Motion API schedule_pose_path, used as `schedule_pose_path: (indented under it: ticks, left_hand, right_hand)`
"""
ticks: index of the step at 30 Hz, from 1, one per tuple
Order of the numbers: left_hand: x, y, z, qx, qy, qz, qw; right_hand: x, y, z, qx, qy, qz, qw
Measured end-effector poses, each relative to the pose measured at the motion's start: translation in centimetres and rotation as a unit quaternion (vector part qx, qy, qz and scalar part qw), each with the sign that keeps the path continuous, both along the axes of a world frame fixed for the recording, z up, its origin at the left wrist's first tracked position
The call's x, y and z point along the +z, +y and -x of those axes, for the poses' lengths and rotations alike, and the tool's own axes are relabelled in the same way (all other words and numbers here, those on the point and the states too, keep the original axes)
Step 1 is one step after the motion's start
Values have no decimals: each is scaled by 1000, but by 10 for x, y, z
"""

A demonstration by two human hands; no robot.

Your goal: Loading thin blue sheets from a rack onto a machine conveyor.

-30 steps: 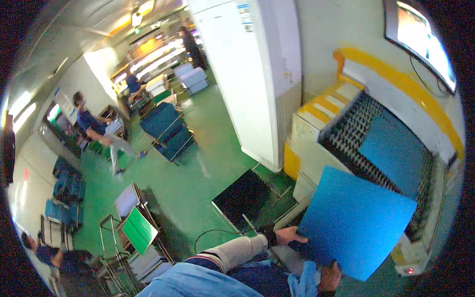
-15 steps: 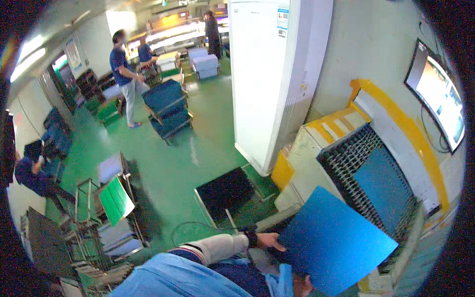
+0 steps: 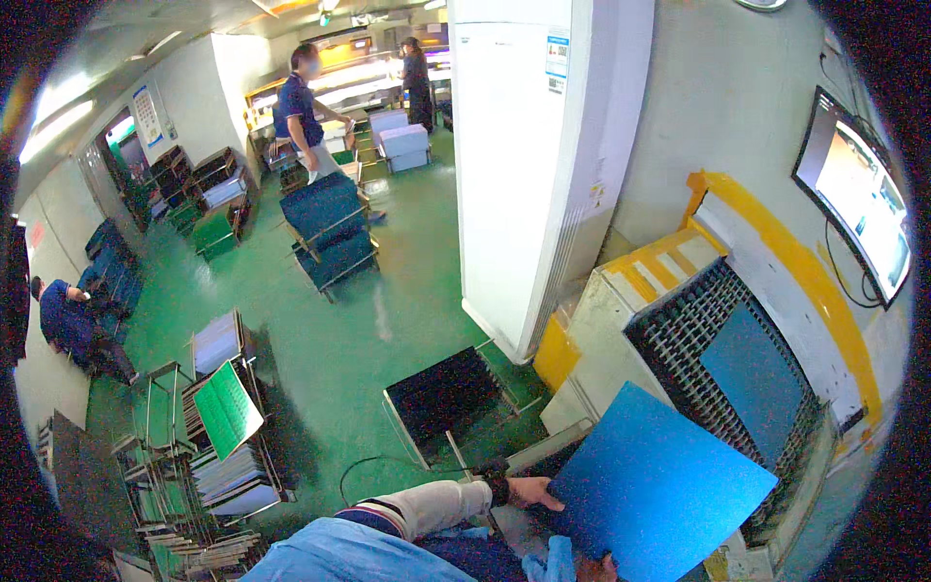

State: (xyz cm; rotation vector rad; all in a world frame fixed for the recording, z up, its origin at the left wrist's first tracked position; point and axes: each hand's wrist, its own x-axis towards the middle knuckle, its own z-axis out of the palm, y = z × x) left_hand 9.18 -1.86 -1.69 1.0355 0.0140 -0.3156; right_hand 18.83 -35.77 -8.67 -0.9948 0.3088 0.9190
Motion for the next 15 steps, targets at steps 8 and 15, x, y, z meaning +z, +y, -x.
schedule_pose_path:
  ticks: [8, 15]
  left_hand:
    - [9, -1, 5, 14, 46, -25, 999]
    - [-3, -1, 0, 17, 44, -30, 998]
  right_hand:
    - [-20, -35, -4, 117, -859, 427, 259]
    - [-17, -27, 0, -96, 58, 35, 993]
